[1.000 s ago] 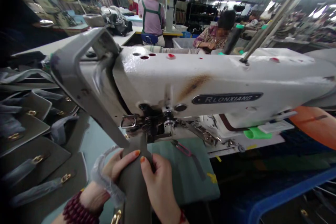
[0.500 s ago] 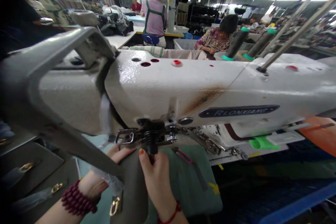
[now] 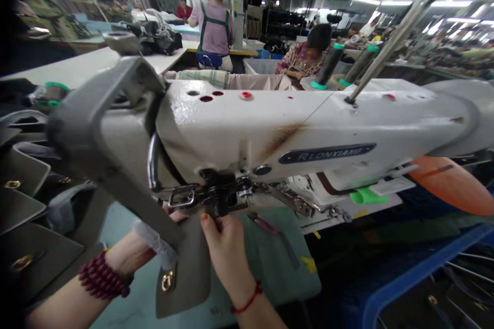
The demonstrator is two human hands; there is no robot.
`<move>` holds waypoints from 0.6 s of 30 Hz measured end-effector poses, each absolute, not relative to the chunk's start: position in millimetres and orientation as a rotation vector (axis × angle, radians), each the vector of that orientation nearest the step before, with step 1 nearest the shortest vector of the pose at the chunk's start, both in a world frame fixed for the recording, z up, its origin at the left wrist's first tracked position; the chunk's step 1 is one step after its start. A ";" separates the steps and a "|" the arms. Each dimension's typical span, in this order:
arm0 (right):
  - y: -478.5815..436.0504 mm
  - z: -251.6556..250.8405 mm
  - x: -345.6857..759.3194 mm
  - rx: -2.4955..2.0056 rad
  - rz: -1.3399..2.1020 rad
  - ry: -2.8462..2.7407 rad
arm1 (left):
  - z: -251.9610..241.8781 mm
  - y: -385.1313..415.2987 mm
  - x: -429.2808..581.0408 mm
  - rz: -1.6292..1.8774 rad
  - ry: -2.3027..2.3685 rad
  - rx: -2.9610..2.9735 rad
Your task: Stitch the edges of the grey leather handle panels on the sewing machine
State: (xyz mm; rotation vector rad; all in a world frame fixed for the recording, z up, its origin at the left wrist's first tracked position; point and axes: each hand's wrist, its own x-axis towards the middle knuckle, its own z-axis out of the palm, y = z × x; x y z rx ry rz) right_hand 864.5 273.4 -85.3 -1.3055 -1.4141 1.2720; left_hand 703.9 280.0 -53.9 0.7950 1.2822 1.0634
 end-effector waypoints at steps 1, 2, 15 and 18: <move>273.7 -83.7 867.1 -1.309 1.287 -1.402 | -54.6 277.4 702.1 1.029 1.245 0.719; 274.4 -82.4 869.7 -1.316 1.301 -1.392 | -54.9 274.8 700.6 0.989 1.200 0.661; 275.5 -84.5 865.4 -1.250 1.531 -1.201 | -38.2 293.6 700.5 0.862 0.941 0.708; 271.1 -85.4 856.1 -1.187 1.645 -1.049 | -29.2 306.1 692.0 0.867 1.067 0.925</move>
